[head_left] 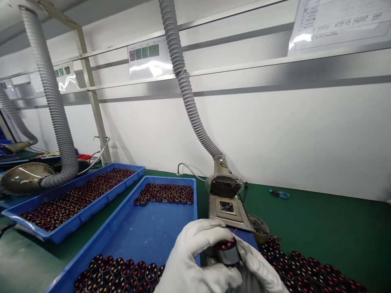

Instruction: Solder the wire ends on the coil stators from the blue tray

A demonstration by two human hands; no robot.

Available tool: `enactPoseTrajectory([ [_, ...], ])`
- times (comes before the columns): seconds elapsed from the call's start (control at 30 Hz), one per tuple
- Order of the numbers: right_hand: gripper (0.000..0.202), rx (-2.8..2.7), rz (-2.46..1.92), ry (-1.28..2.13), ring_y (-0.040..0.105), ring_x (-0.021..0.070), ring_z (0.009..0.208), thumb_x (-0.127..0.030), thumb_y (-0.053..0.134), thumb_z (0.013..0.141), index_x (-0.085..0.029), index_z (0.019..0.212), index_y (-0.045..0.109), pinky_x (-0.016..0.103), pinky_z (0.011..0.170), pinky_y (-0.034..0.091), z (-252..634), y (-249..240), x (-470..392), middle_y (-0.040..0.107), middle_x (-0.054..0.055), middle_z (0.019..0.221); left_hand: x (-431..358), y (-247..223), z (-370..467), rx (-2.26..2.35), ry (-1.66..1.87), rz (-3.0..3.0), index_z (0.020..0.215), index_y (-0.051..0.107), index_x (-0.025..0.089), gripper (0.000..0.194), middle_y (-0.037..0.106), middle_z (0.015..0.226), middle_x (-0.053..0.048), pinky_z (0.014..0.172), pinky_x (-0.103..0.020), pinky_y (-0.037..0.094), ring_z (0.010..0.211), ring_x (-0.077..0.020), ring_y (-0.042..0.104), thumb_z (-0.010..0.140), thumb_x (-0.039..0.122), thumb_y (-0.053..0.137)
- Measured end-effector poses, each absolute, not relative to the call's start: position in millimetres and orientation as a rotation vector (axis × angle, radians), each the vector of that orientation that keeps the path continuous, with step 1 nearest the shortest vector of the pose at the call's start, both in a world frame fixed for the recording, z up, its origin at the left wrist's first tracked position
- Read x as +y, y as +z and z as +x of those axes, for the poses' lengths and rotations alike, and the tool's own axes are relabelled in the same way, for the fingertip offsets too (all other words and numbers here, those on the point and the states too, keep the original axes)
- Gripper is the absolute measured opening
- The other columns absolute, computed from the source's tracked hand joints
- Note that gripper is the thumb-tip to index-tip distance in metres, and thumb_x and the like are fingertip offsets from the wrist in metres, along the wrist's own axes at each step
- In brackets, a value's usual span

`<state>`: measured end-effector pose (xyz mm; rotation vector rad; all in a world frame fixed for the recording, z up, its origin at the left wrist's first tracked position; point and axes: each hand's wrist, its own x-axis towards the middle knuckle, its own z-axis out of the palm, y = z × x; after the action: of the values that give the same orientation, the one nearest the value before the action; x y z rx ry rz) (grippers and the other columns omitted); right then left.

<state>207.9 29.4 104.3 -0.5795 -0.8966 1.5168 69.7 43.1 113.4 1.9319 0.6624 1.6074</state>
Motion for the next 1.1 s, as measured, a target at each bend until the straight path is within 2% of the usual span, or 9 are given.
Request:
enactPoseTrajectory([
  [0.17, 0.024, -1.087, -0.561, 1.638, 0.066, 0.0234, 0.071, -0.037, 0.076, 0.065, -0.018, 0.079, 0.071, 0.037, 0.066, 0.053, 214, 105, 48, 0.068, 0.008, 0.070, 46, 124, 68, 0.541, 1.534, 1.739, 0.090, 0.074, 0.027, 0.038, 0.070, 0.101, -0.004, 0.080, -0.019, 0.052, 0.090, -0.0183, 0.067, 0.062, 0.002, 0.069],
  [0.37, 0.032, -1.010, -0.538, 1.687, 0.066, 0.0196, 0.065, -0.039, 0.076, 0.065, -0.022, 0.091, 0.069, 0.032, 0.060, 0.053, 208, 97, 45, 0.070, 0.006, 0.074, 62, 114, 70, 0.412, 1.781, 1.365, 0.056, 0.072, 0.019, 0.017, 0.070, 0.060, -0.004, 0.061, -0.022, 0.056, 0.062, -0.0194, 0.067, 0.061, 0.006, 0.062],
  [0.57, 0.029, -0.911, -0.544, 1.612, 0.067, 0.0201, 0.069, -0.042, 0.072, 0.068, -0.022, 0.089, 0.068, 0.033, 0.063, 0.054, 201, 92, 38, 0.070, 0.006, 0.078, 60, 118, 59, 0.617, 1.544, 1.528, 0.079, 0.075, 0.018, 0.014, 0.072, 0.092, -0.009, 0.070, -0.028, 0.057, 0.083, -0.0242, 0.068, 0.071, 0.014, 0.066],
  [0.63, 0.032, -0.875, -0.550, 1.585, 0.066, 0.0211, 0.069, -0.041, 0.077, 0.063, -0.022, 0.087, 0.068, 0.034, 0.063, 0.054, 196, 88, 42, 0.069, 0.006, 0.076, 58, 118, 65, 0.558, 1.556, 1.628, 0.075, 0.076, 0.020, 0.007, 0.073, 0.083, -0.008, 0.073, -0.026, 0.056, 0.077, -0.0220, 0.068, 0.070, 0.023, 0.072],
  [0.77, 0.037, -0.812, -0.550, 1.586, 0.066, 0.0237, 0.072, -0.036, 0.082, 0.056, -0.023, 0.087, 0.068, 0.036, 0.065, 0.054, 190, 76, 50, 0.068, 0.006, 0.075, 57, 116, 72, 0.472, 1.897, 1.591, 0.063, 0.075, 0.020, 0.027, 0.070, 0.062, -0.005, 0.072, -0.022, 0.055, 0.063, -0.0181, 0.066, 0.069, 0.046, 0.072],
  [0.83, 0.037, -0.801, -0.556, 1.607, 0.066, 0.0245, 0.073, -0.035, 0.082, 0.056, -0.022, 0.086, 0.067, 0.038, 0.068, 0.053, 190, 74, 51, 0.068, 0.006, 0.073, 57, 116, 66, 0.453, 1.897, 1.530, 0.067, 0.075, 0.022, 0.020, 0.072, 0.069, -0.004, 0.075, -0.022, 0.054, 0.072, -0.0187, 0.067, 0.071, 0.042, 0.072],
  [0.9, 0.036, -0.793, -0.563, 1.621, 0.066, 0.0248, 0.074, -0.036, 0.081, 0.057, -0.019, 0.086, 0.068, 0.040, 0.070, 0.053, 192, 76, 49, 0.068, 0.007, 0.072, 56, 118, 58, 0.522, 1.766, 1.485, 0.073, 0.076, 0.025, 0.006, 0.073, 0.082, -0.003, 0.077, -0.020, 0.053, 0.080, -0.0179, 0.067, 0.072, 0.021, 0.070],
  [0.97, 0.036, -0.784, -0.561, 1.614, 0.065, 0.0246, 0.076, -0.036, 0.081, 0.058, -0.018, 0.086, 0.068, 0.040, 0.072, 0.052, 193, 79, 48, 0.069, 0.008, 0.074, 53, 122, 54, 0.651, 1.545, 1.509, 0.078, 0.076, 0.024, 0.026, 0.072, 0.094, -0.003, 0.078, -0.018, 0.051, 0.087, -0.0185, 0.066, 0.064, 0.005, 0.065],
  [1.1, 0.033, -0.770, -0.551, 1.596, 0.065, 0.0216, 0.077, -0.027, 0.084, 0.055, -0.019, 0.083, 0.069, 0.036, 0.074, 0.052, 194, 87, 46, 0.069, 0.006, 0.078, 49, 126, 64, 0.656, 1.477, 1.629, 0.074, 0.076, 0.021, 0.022, 0.072, 0.085, -0.006, 0.076, -0.021, 0.052, 0.081, -0.0204, 0.067, 0.061, 0.005, 0.067],
])
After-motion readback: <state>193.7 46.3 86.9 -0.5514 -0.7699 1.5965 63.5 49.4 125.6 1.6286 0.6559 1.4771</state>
